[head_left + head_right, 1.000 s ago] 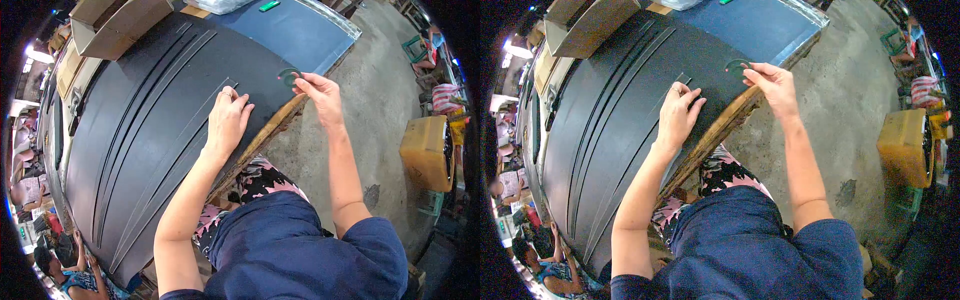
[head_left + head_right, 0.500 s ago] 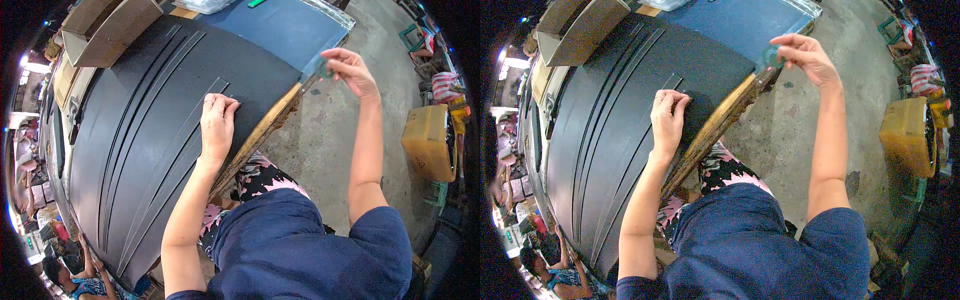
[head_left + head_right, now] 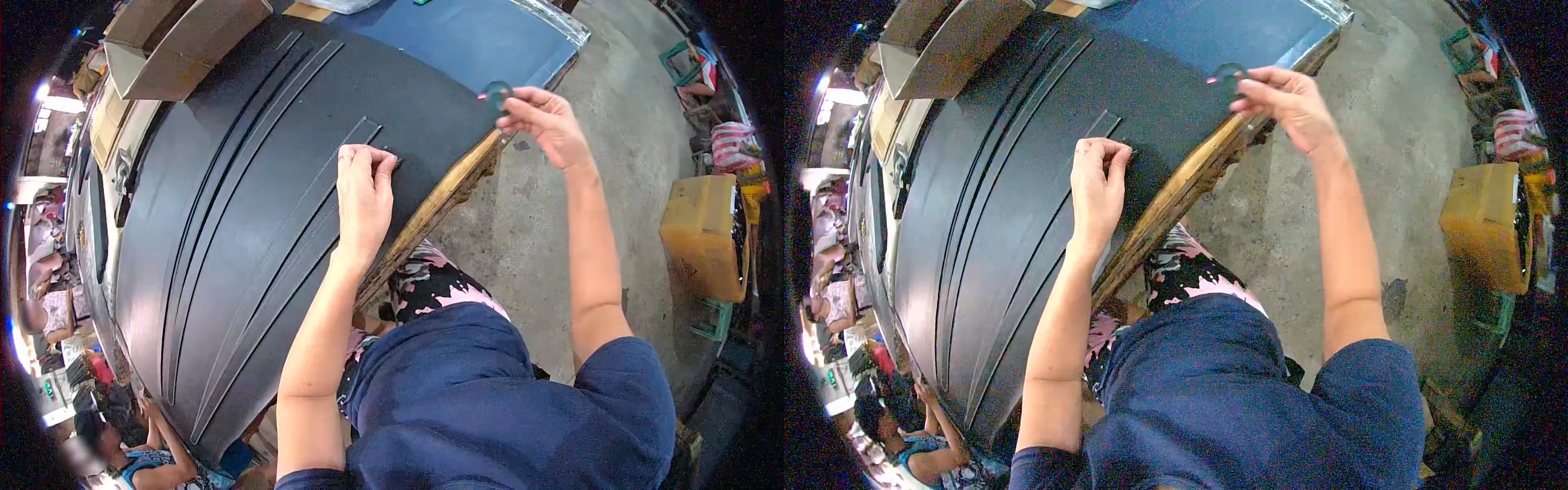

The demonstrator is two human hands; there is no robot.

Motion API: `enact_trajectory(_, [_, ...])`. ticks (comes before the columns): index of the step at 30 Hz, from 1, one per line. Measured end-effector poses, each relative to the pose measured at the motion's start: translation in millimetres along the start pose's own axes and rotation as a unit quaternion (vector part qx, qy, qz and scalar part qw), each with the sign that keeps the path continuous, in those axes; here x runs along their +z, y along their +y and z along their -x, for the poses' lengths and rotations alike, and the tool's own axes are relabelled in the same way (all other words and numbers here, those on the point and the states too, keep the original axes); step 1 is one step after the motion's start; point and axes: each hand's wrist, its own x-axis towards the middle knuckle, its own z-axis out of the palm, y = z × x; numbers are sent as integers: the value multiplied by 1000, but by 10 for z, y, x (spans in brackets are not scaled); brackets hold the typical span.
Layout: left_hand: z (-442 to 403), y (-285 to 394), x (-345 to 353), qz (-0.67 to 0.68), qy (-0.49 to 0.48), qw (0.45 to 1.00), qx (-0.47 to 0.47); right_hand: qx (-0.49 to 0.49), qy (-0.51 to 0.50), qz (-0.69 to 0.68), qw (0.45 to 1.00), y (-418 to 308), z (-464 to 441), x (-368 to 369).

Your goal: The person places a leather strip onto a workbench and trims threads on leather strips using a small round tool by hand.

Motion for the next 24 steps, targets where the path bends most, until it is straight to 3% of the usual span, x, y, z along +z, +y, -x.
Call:
enact_trajectory(2, [0,14,-5,-8,-2,1000,-11,-3,-3,-3,1000,55,113,394])
enact_trajectory(4, [-3,22,1,-12,0,1000,-24,-2,20,95,995,105,199,714])
enact_trajectory(6, [-7,18,5,-10,5,1000,-19,-42,45,100,993,333,241,915])
enact_trajectory(8, [2,16,10,-10,9,1000,-17,-117,52,228,965,463,266,1011])
enact_trajectory(12, [9,13,19,-6,12,1000,-18,-81,64,296,950,371,318,1137])
enact_trajectory(24, [9,18,27,2,19,1000,-12,-111,59,346,930,401,316,1159])
